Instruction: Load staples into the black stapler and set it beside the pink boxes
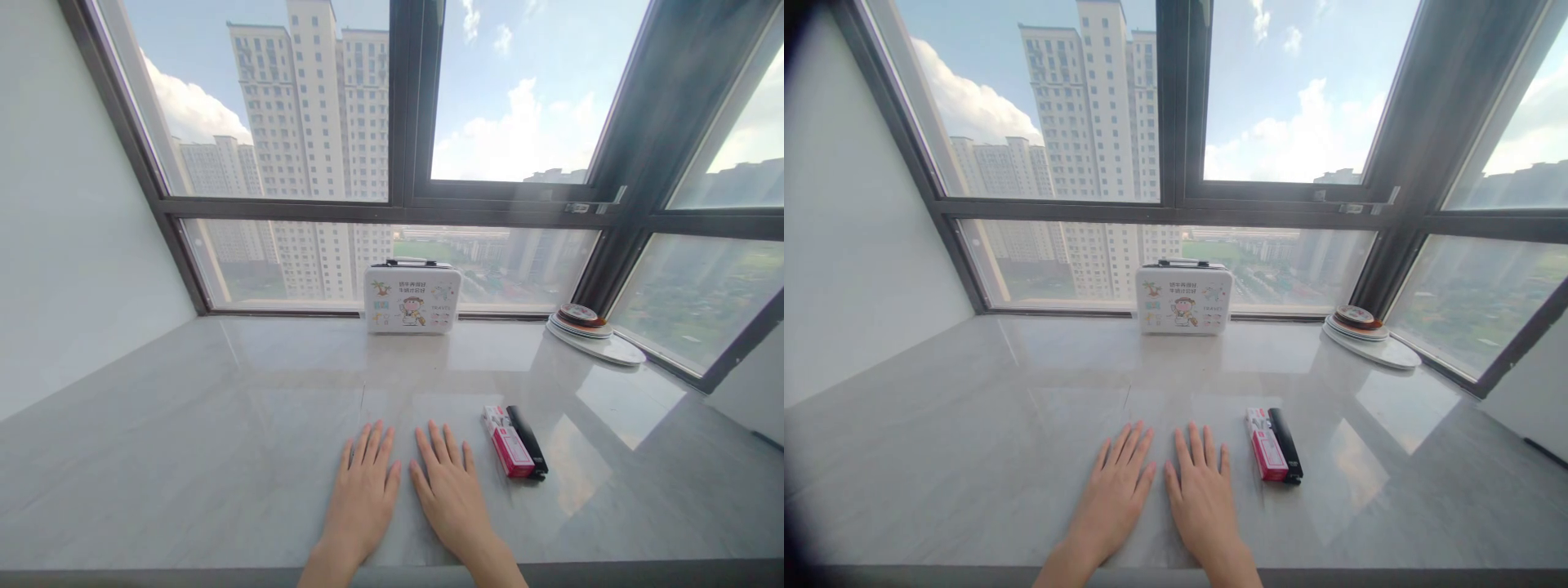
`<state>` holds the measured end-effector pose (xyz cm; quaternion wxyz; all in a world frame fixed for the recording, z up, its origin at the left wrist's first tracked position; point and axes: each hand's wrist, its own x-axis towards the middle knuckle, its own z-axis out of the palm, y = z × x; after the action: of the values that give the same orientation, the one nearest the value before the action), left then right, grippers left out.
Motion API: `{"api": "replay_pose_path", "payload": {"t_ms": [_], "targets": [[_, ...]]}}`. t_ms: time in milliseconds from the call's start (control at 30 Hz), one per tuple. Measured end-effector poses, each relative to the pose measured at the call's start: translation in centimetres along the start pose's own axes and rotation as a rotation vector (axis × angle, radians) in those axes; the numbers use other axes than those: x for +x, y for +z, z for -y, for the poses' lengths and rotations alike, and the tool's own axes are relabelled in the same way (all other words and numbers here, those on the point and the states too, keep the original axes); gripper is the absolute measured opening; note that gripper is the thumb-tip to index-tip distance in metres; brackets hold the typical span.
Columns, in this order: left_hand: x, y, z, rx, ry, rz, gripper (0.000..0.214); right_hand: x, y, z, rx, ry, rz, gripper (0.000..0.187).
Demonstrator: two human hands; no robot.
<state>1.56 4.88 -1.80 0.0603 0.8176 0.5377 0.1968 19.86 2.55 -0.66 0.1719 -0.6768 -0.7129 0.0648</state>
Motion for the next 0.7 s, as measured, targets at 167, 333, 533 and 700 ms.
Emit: {"api": "replay_pose_path", "payload": {"t_ms": [167, 333, 533, 700], "targets": [[0.04, -0.29, 0.00, -0.032, -0.007, -0.004, 0.056, -0.23, 0.23, -0.32, -0.018, -0.004, 0.037, 0.059], [0.01, -0.30, 0.03, -0.049, -0.002, -0.010, 0.056, -0.46, 0.05, -0.21, -0.017, -0.002, 0.035, 0.059], [0.03, -0.34, 0.00, 0.032, -0.004, 0.008, 0.056, -0.43, -0.05, -0.08, -0.029, 0.006, 0.042, 0.060], [0.01, -0.22, -0.09, 0.134, -0.002, -0.002, 0.056, -0.58, -0.29, 0.23, -0.066, 0.016, 0.054, 0.060]]}}
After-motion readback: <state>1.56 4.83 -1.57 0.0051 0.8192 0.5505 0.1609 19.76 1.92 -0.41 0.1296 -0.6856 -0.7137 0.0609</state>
